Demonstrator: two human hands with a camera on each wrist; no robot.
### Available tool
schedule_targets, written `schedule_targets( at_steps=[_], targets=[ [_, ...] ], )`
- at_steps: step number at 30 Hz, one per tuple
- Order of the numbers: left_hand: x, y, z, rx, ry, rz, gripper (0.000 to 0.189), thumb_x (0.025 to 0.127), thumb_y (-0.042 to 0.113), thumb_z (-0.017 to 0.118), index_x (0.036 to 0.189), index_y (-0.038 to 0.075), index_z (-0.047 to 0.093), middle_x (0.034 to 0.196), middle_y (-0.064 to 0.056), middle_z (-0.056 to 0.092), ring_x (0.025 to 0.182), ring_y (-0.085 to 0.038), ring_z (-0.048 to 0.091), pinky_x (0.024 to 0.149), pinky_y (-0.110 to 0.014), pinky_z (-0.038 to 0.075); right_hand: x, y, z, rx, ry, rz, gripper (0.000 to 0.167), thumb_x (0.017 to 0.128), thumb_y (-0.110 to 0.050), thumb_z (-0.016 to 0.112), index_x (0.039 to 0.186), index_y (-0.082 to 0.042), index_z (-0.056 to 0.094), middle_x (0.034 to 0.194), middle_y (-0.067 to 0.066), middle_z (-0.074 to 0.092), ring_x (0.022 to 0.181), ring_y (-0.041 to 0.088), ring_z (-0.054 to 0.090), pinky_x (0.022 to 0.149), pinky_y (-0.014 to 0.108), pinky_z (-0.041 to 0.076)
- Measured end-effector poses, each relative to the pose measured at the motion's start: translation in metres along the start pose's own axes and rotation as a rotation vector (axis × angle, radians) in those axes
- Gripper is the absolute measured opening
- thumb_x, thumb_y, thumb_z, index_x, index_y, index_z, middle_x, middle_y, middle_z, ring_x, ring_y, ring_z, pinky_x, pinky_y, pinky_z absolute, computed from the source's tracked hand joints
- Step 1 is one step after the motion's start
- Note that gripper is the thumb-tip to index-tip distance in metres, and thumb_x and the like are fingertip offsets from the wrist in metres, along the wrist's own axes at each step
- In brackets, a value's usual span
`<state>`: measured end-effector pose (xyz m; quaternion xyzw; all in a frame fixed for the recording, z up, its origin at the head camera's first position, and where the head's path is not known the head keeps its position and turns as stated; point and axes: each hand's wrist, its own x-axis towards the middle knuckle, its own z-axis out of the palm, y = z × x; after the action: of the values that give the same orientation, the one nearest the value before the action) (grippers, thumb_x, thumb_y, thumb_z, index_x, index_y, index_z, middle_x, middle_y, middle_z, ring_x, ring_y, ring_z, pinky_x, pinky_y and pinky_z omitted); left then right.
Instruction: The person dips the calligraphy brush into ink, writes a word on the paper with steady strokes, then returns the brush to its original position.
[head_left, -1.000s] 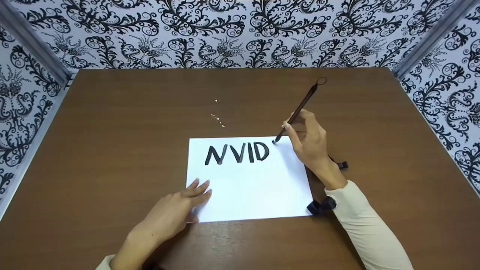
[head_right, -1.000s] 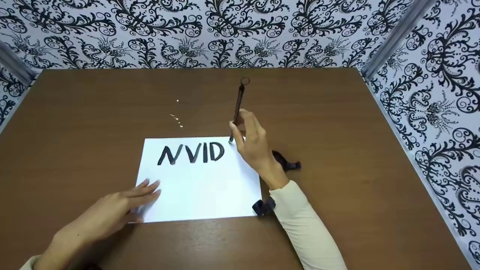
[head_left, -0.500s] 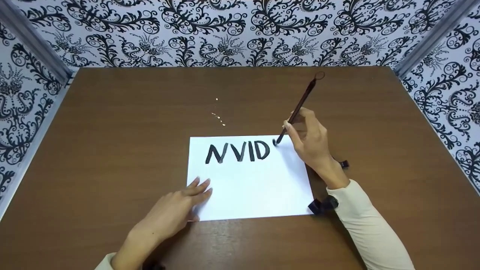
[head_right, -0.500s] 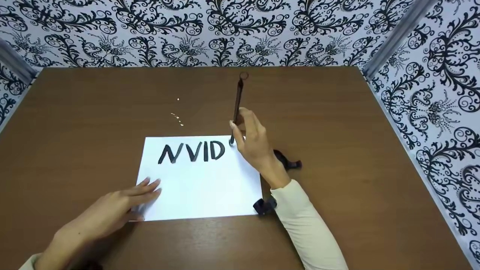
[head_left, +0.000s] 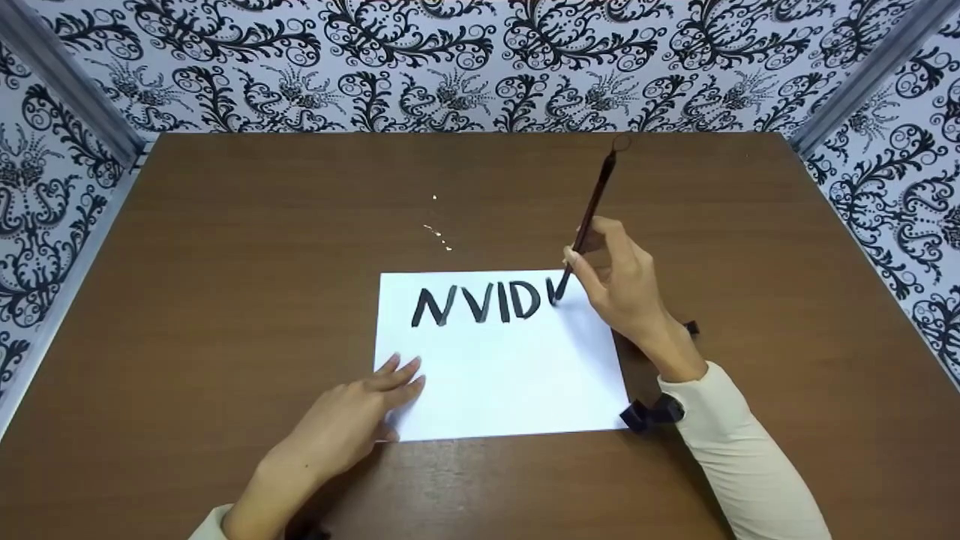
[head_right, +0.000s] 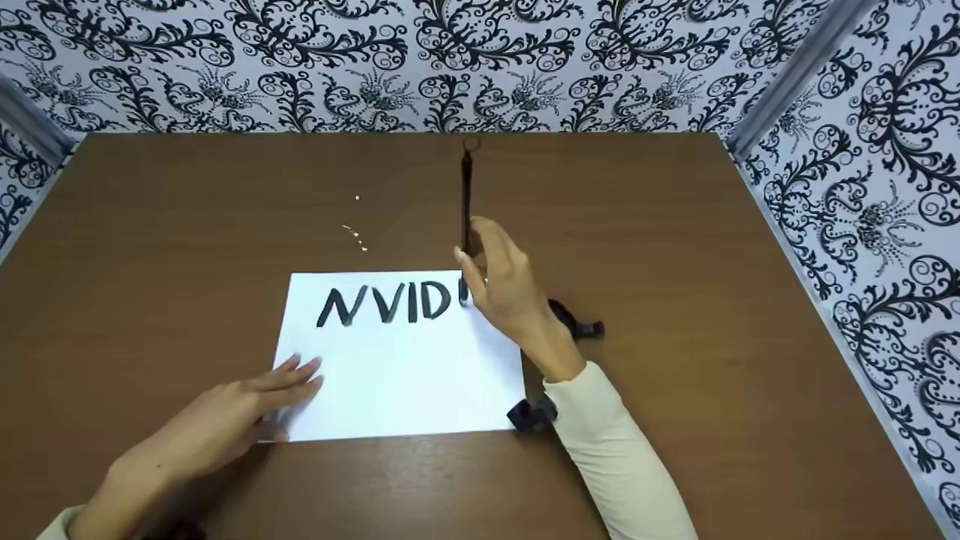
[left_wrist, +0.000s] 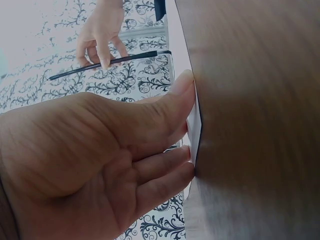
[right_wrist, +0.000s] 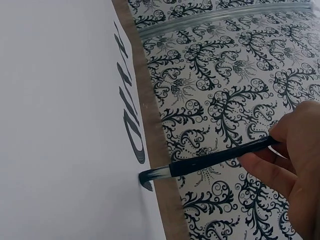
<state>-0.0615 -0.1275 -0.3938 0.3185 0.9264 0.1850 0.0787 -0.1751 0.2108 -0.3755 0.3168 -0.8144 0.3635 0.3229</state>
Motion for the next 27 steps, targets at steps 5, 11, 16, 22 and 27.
schedule_targets(
  at_steps=[5,11,16,22,27],
  targets=[
    [0.000,0.000,0.000,-0.002,-0.004,-0.004,0.063,0.075,0.010,0.078,0.134,0.005,0.055,0.146,-0.009,0.041,0.132,-0.033,0.040,0.083,-0.049,0.051,0.001,-0.005,-0.002,0.011,-0.047,0.018,0.031,0.087,0.004,0.066,0.113,0.004,0.050,0.089,0.011,0.061,0.082,0.019,0.064,0.064,0.016,0.052],
    [0.000,0.000,0.000,-0.008,-0.011,-0.012,0.063,0.075,0.010,0.078,0.134,0.006,0.055,0.146,-0.009,0.041,0.132,-0.032,0.039,0.082,-0.049,0.051,0.001,-0.009,-0.003,0.008,-0.081,0.020,0.031,0.087,0.003,0.066,0.113,0.005,0.050,0.088,0.012,0.061,0.081,0.020,0.065,0.062,0.016,0.052],
    [0.000,0.000,-0.001,-0.007,-0.013,-0.012,0.063,0.076,0.010,0.077,0.135,0.006,0.054,0.147,-0.007,0.041,0.132,-0.032,0.039,0.081,-0.049,0.052,0.002,-0.011,-0.004,0.020,-0.108,0.026,0.031,0.087,0.003,0.066,0.113,0.005,0.050,0.088,0.011,0.062,0.081,0.021,0.065,0.063,0.013,0.051],
    [0.001,-0.001,0.000,-0.006,-0.010,-0.008,0.064,0.076,0.009,0.078,0.135,0.006,0.054,0.147,-0.008,0.041,0.132,-0.033,0.039,0.080,-0.051,0.051,0.003,-0.016,-0.008,0.021,-0.142,0.030,0.030,0.088,0.003,0.065,0.112,0.005,0.049,0.087,0.011,0.062,0.080,0.020,0.065,0.061,0.015,0.052],
    [0.000,-0.001,0.000,-0.007,-0.003,-0.002,0.063,0.075,0.008,0.078,0.134,0.005,0.055,0.146,-0.009,0.042,0.132,-0.032,0.040,0.077,-0.046,0.053,0.006,-0.021,-0.013,0.002,-0.100,0.026,0.030,0.087,0.002,0.066,0.112,0.004,0.051,0.088,0.010,0.063,0.081,0.018,0.064,0.061,0.020,0.054]
  ],
)
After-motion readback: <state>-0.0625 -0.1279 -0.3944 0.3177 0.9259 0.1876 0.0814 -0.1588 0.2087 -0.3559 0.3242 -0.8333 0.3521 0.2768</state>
